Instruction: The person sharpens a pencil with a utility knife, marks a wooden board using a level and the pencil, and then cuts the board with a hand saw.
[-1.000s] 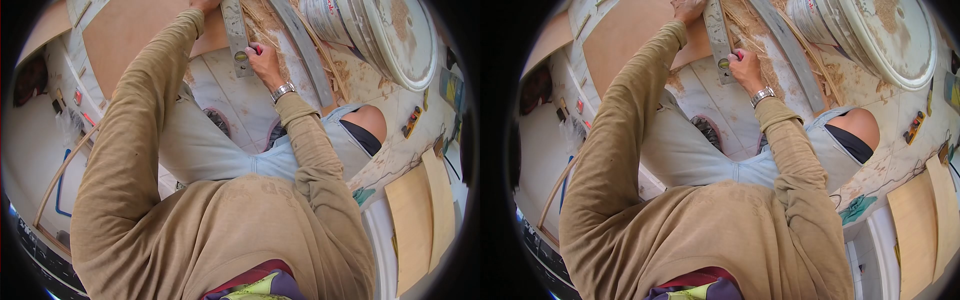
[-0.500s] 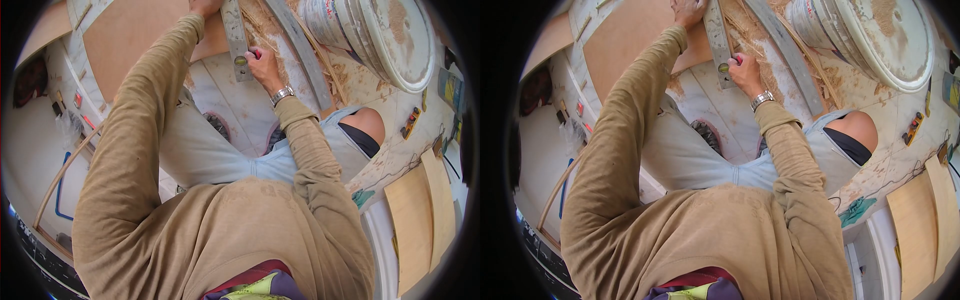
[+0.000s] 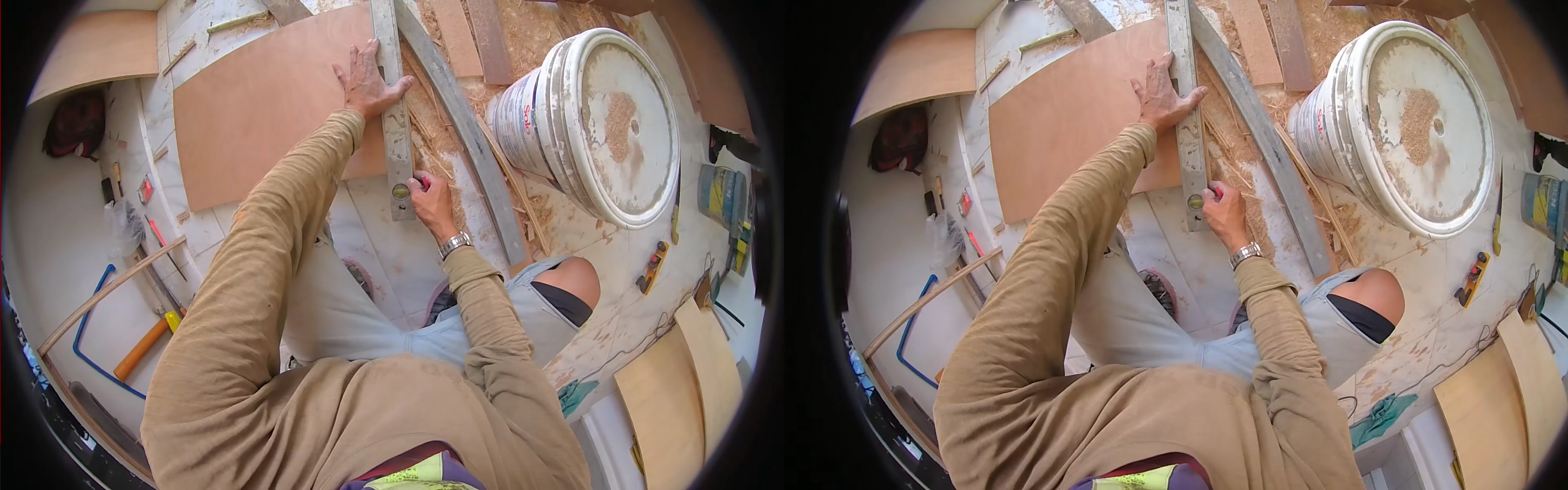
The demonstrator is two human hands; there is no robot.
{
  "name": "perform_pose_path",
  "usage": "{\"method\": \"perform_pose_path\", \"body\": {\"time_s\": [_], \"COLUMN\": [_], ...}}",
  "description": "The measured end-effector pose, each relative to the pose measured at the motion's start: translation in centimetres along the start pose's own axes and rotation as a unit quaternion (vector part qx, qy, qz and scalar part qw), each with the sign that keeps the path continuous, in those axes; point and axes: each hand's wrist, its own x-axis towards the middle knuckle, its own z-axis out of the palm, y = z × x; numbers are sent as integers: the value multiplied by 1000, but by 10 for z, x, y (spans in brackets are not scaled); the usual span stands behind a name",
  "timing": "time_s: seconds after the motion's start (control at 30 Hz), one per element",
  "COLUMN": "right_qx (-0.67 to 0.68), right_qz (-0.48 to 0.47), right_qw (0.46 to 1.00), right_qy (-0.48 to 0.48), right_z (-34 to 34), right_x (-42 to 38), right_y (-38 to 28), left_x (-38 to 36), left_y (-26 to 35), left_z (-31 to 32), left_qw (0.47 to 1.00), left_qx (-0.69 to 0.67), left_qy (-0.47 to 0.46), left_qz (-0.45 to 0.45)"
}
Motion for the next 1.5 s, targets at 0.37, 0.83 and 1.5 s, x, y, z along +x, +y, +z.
{"method": "perform_pose_path", "body": {"time_s": [0.37,0.83,1.5], "right_qx": [-7,2,12], "right_qz": [-10,1,1], "right_qw": [1000,1000,1000], "right_qy": [1,-3,-7], "right_z": [-1,-1,-2], "right_x": [1,2,2], "right_y": [0,-2,-1], "left_x": [4,1,2], "left_y": [-10,-9,-11], "left_z": [10,10,12], "left_qw": [998,998,997], "left_qx": [-44,-41,-35], "left_qy": [50,54,62], "left_qz": [-1,7,16]}}
